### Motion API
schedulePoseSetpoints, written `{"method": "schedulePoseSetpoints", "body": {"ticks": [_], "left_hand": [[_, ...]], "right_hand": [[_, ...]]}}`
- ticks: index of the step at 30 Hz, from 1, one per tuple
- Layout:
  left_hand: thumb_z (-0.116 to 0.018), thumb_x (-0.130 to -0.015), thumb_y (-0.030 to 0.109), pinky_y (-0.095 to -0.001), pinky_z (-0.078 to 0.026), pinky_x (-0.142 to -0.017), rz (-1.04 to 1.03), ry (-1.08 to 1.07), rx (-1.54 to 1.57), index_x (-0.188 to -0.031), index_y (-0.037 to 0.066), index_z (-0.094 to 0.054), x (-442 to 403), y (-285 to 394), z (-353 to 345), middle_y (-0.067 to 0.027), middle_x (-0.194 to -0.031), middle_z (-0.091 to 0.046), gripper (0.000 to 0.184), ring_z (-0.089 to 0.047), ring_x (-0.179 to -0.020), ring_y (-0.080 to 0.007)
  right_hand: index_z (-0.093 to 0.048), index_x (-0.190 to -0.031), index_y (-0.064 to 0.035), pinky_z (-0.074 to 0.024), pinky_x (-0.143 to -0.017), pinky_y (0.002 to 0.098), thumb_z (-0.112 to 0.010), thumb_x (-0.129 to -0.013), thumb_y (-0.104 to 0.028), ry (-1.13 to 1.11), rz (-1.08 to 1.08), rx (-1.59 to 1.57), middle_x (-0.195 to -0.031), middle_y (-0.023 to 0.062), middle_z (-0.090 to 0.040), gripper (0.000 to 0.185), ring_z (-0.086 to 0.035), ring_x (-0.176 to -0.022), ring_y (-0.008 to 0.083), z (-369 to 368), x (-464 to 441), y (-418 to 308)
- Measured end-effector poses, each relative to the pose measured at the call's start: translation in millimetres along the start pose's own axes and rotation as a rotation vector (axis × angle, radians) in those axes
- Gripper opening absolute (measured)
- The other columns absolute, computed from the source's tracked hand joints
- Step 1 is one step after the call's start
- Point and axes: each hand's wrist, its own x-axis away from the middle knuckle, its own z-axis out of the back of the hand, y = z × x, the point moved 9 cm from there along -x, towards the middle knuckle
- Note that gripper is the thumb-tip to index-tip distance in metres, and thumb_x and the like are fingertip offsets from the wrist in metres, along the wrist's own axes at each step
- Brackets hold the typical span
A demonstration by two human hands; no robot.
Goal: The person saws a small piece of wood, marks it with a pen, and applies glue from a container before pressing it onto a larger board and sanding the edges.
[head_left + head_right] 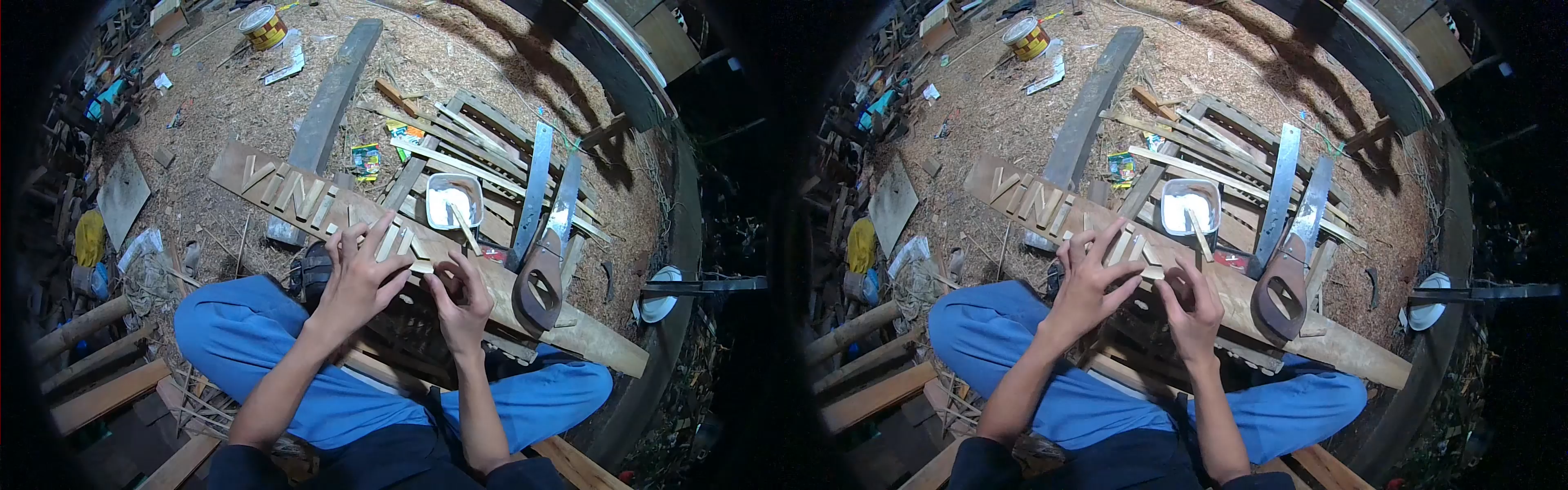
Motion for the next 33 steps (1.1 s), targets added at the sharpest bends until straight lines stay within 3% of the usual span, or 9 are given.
{"method": "schedulePoseSetpoints", "body": {"ticks": [6, 11, 13, 18, 23, 26, 29, 31, 33], "left_hand": [[-0.078, -0.085, 0.026, -0.0458, -0.024, -0.107, -0.087, 0.027, -0.041, -0.105, 0.023, -0.078, -1, 11, 1, -0.0063, -0.157, -0.047, 0.021, -0.04, -0.13, -0.0279], [-0.077, -0.083, 0.022, -0.0438, -0.026, -0.1, -0.237, 0.085, -0.069, -0.103, 0.025, -0.077, -1, 30, 6, -0.0013, -0.153, -0.054, 0.02, -0.044, -0.124, -0.0237], [-0.079, -0.079, 0.029, -0.0433, -0.027, -0.097, -0.332, 0.117, -0.085, -0.101, 0.027, -0.077, 3, 41, 4, 0.0029, -0.148, -0.059, 0.023, -0.045, -0.118, -0.0226], [-0.074, -0.082, 0.029, -0.0421, -0.028, -0.094, -0.376, 0.199, -0.049, -0.098, 0.025, -0.076, 3, 72, 2, 0.0107, -0.123, -0.069, 0.017, -0.051, -0.11, -0.0173], [-0.079, -0.082, 0.031, -0.0434, -0.029, -0.094, -0.401, 0.207, 0.004, -0.098, 0.024, -0.075, -3, 95, -12, 0.0086, -0.124, -0.069, 0.018, -0.052, -0.111, -0.0188], [-0.079, -0.085, 0.02, -0.0444, -0.034, -0.096, -0.39, 0.064, 0.152, -0.106, 0.017, -0.073, -22, 111, -19, -0.0007, -0.121, -0.07, 0.022, -0.06, -0.11, -0.0232], [-0.077, -0.089, 0.018, -0.0422, -0.039, -0.094, -0.362, -0.109, 0.256, -0.111, 0.012, -0.072, -40, 121, -46, -0.0047, -0.115, -0.07, 0.024, -0.064, -0.106, -0.0237], [-0.077, -0.088, 0.012, -0.0397, -0.042, -0.094, -0.394, -0.126, 0.22, -0.121, 0.01, -0.07, -52, 138, -55, -0.006, -0.108, -0.072, 0.033, -0.067, -0.099, -0.0245], [-0.075, -0.091, 0.013, -0.0396, -0.042, -0.094, -0.194, -0.199, 0.228, -0.127, 0.009, -0.067, -66, 140, -75, -0.0069, -0.106, -0.073, 0.037, -0.066, -0.101, -0.0238]], "right_hand": [[-0.069, -0.121, -0.0065, -0.0415, -0.056, 0.0268, -0.082, -0.082, 0.0, 0.039, 0.087, 0.057, -0.093, 0.0037, -0.071, 0.041, -0.049, -0.063, 0.0115, 12, 7, -13], [-0.07, -0.116, -0.0041, -0.0452, -0.058, 0.0293, -0.084, -0.081, -0.001, 0.051, 0.065, 0.024, -0.095, 0.0066, -0.071, 0.038, -0.055, -0.066, 0.0146, 29, 12, -23], [-0.07, -0.111, -0.0014, -0.0486, -0.061, 0.0262, -0.083, -0.081, 0.002, -0.052, 0.22, 0.105, -0.096, 0.0073, -0.069, 0.033, -0.061, -0.074, 0.0125, 31, 10, -44], [-0.069, -0.103, -0.0021, -0.054, -0.067, 0.0373, -0.081, -0.079, 0.002, -0.129, 0.423, 0.321, -0.093, 0.0125, -0.067, 0.027, -0.067, -0.079, 0.0289, 55, 7, -69], [-0.061, -0.103, -0.003, -0.0507, -0.064, 0.0391, -0.079, -0.081, 0.0, -0.231, 0.502, 0.364, -0.086, 0.0111, -0.065, 0.028, -0.064, -0.073, 0.0284, 85, 0, -63], [-0.06, -0.099, -0.0057, -0.0451, -0.061, 0.0402, -0.077, -0.083, -0.004, -0.311, 0.514, 0.446, -0.078, 0.0101, -0.058, 0.023, -0.06, -0.067, 0.0288, 105, -8, -41], [-0.06, -0.102, -0.0041, -0.0462, -0.067, 0.0421, -0.075, -0.086, -0.003, -0.078, 0.479, 0.545, -0.083, 0.0102, -0.062, 0.021, -0.061, -0.075, 0.0293, 153, -35, -32], [-0.061, -0.102, -0.0039, -0.0464, -0.078, 0.0443, -0.068, -0.093, -0.01, -0.02, 0.288, 0.509, -0.099, 0.0129, -0.065, 0.013, -0.062, -0.089, 0.0314, 173, -37, 4], [-0.06, -0.105, -0.0025, -0.0439, -0.084, 0.0482, -0.063, -0.098, -0.013, 0.166, 0.096, 0.621, -0.117, 0.0178, -0.061, 0.013, -0.059, -0.101, 0.0371, 198, -34, 31]]}}
